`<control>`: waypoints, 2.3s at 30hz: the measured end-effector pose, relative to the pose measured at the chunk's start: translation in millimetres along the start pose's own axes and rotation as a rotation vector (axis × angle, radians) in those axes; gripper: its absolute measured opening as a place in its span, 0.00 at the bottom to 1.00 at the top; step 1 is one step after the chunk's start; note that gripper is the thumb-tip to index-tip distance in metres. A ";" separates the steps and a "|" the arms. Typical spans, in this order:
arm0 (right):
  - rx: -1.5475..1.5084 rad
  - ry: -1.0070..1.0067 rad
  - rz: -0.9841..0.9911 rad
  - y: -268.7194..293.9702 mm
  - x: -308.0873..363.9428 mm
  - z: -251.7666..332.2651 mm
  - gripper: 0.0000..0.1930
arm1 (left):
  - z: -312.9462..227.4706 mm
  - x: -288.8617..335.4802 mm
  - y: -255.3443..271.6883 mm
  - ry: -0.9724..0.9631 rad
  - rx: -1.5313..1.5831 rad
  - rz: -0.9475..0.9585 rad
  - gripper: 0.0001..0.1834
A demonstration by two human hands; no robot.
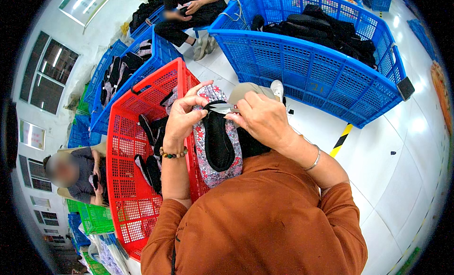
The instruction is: The person uses a pair of scissors to trim excess fabric and threads from the edges of a floral-patterned slipper. They rotate the slipper to access different sides, carefully cutting away loose material while holding the item in their left hand.
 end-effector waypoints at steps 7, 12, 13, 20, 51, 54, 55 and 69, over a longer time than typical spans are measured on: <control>-0.018 -0.030 -0.030 -0.4 -1.5 4.9 0.14 | -2.5 0.6 -3.3 0.012 0.032 -0.013 0.08; -0.003 -0.054 -0.053 -3.3 -2.5 6.9 0.14 | 2.4 0.2 -3.7 0.013 0.041 -0.016 0.08; 0.031 -0.086 -0.058 -2.6 -3.1 5.0 0.14 | 3.0 0.2 -3.8 0.025 0.048 -0.021 0.08; 0.033 -0.111 -0.033 11.1 1.9 2.6 0.14 | 5.1 1.1 -2.0 0.063 0.046 -0.041 0.09; 0.096 -0.047 0.034 11.4 -2.9 7.9 0.15 | 5.5 -1.2 -7.2 0.011 -0.142 -0.127 0.09; 0.106 -0.035 0.062 14.1 -4.0 12.9 0.15 | 4.6 -1.2 -8.0 0.018 -0.150 -0.127 0.10; 0.109 -0.035 0.068 14.5 -5.2 13.5 0.14 | 3.8 -1.1 -8.5 0.020 -0.155 -0.127 0.10; 0.116 -0.037 0.067 13.8 -5.9 14.7 0.14 | 5.9 -3.4 -7.9 -0.006 -0.167 -0.112 0.10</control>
Point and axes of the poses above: each hand's wrist, its own x-axis away from the middle knuckle, its own y-axis out of the back of the hand, z = x × y, the point moved 4 cm from there along -x, towards the middle knuckle, and after that the axes turned 5 degrees about x, right-handed, at the moved point
